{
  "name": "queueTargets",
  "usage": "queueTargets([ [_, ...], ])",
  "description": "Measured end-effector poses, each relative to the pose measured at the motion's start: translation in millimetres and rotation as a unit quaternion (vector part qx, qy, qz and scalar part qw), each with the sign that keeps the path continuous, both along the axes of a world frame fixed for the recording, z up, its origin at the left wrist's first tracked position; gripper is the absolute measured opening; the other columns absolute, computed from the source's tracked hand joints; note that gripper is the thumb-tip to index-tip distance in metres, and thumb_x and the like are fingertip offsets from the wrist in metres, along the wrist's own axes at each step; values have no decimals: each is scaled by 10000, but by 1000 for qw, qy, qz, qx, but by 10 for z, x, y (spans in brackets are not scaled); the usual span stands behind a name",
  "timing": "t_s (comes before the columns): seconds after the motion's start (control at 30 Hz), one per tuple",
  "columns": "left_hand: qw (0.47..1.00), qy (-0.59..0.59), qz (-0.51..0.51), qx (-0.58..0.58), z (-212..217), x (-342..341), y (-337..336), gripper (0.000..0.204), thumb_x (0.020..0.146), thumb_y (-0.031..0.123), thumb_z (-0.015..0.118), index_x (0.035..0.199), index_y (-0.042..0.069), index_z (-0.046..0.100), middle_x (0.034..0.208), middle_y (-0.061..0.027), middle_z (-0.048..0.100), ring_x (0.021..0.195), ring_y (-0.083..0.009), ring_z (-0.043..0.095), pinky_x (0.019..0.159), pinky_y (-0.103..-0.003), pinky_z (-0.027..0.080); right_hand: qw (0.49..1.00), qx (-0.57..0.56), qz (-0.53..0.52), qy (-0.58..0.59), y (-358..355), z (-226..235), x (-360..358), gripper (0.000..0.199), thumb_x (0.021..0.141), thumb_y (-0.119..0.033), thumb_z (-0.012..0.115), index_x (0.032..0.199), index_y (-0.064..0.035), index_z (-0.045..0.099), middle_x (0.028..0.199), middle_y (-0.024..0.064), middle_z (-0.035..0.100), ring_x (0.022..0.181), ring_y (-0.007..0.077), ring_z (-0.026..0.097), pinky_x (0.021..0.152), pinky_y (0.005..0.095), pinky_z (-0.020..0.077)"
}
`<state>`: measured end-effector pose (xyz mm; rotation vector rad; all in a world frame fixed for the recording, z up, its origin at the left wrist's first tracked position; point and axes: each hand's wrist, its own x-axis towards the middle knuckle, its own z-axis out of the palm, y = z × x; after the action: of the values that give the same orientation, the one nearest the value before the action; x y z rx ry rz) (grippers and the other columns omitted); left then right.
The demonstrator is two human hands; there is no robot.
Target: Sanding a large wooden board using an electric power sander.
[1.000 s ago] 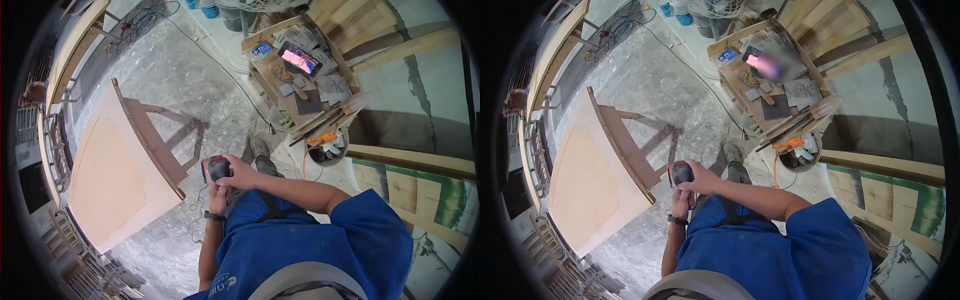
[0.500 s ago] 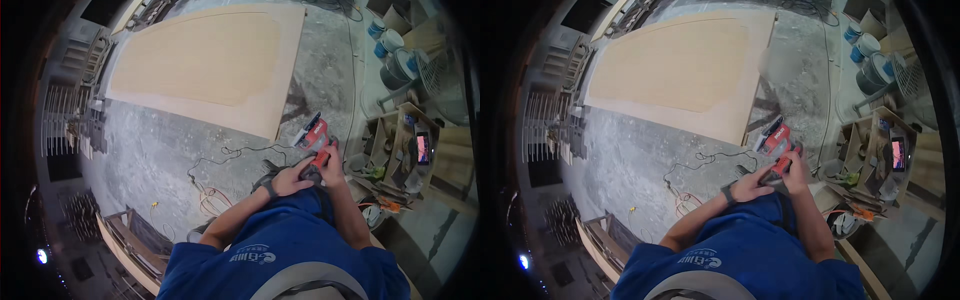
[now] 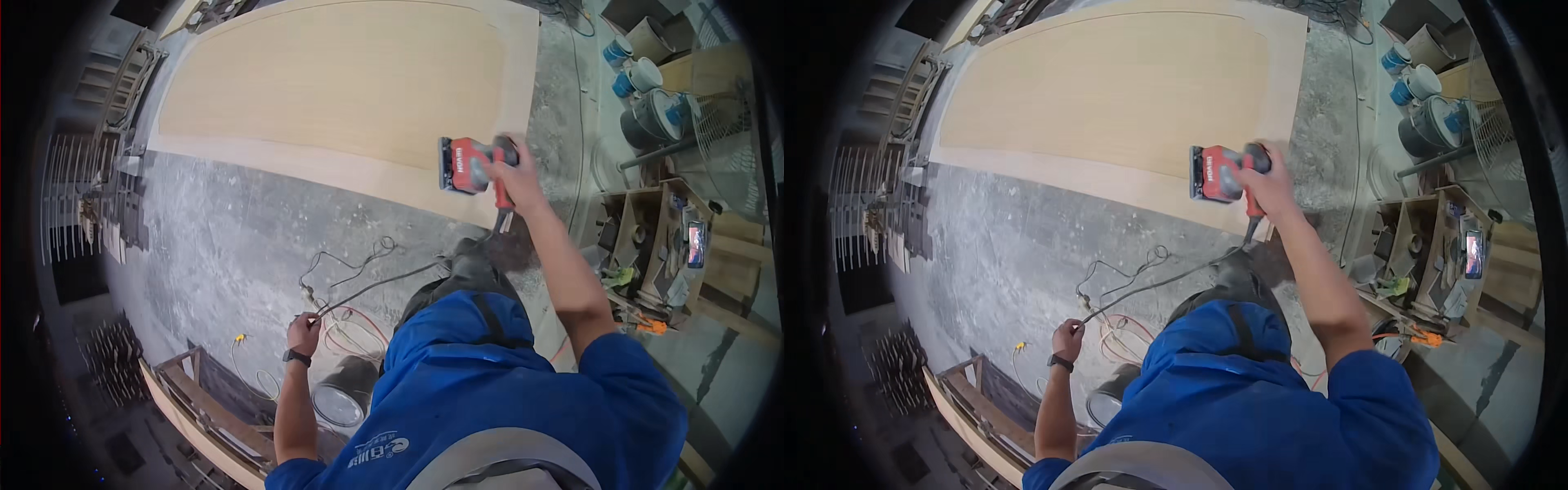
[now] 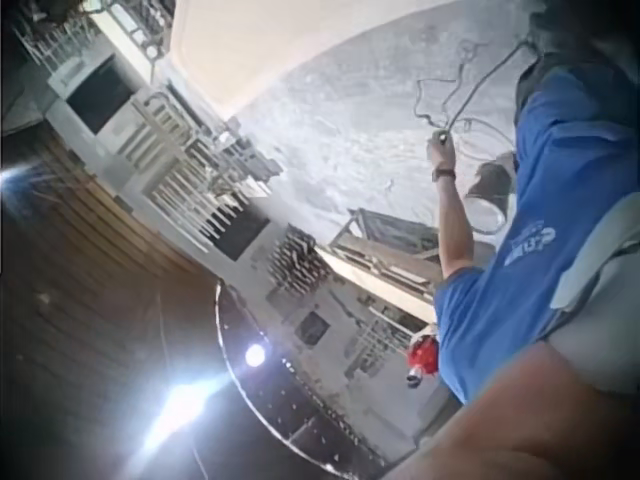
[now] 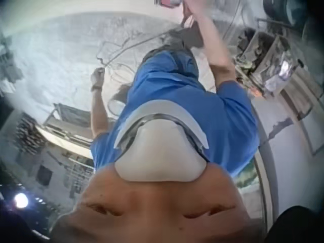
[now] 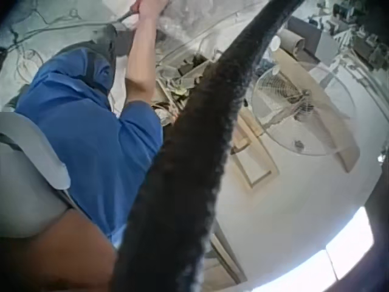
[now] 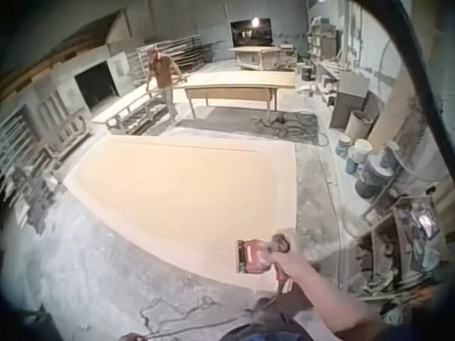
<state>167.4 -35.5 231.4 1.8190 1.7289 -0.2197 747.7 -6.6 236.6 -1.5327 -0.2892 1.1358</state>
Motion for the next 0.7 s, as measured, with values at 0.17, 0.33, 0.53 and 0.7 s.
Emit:
queueTargets([
  [0.17, 997, -4, -80, 8, -311, 370, 520, 282, 823, 236, 723, 1049, 68, 719, 893, -138, 724, 868, -335, 674, 793, -439, 532, 898, -84, 143, -407, 1062, -77, -178, 706, 777, -231, 690, 1439, -172, 452, 1154, 128, 613, 985, 302, 680, 836, 418, 565],
  [0.33, 986, -133, -103, -6, -757, 801, 911, 485, 807, 227, 741, 1268, 119, 635, 1180, -108, 675, 1149, -336, 576, 981, -440, 466, 816, -237, 188, -492, 1660, -290, -204, 731, 778, -337, 738, 1440, -199, 461, 1318, 147, 523, 1084, 335, 654, 863, 422, 561],
  [0.53, 988, -138, -68, -19, -750, 1109, 1614, 431, 884, 236, 715, 1274, 80, 619, 1211, -135, 664, 1187, -354, 571, 1037, -457, 438, 814, -299, 105, -486, 2463, -361, 290, 656, 839, -391, 701, 1425, -192, 484, 1297, 170, 563, 1116, 378, 638, 918, 462, 541],
  [0.7, 970, -176, -131, 107, -834, 1704, 2830, 540, 926, 278, 685, 1371, 12, 533, 1357, -195, 573, 1298, -406, 483, 1110, -480, 375, 826, -305, 46, -471, 3276, -430, 1040, 648, 836, -414, 690, 1408, -195, 475, 1320, 178, 537, 1102, 383, 643, 880, 483, 550],
])
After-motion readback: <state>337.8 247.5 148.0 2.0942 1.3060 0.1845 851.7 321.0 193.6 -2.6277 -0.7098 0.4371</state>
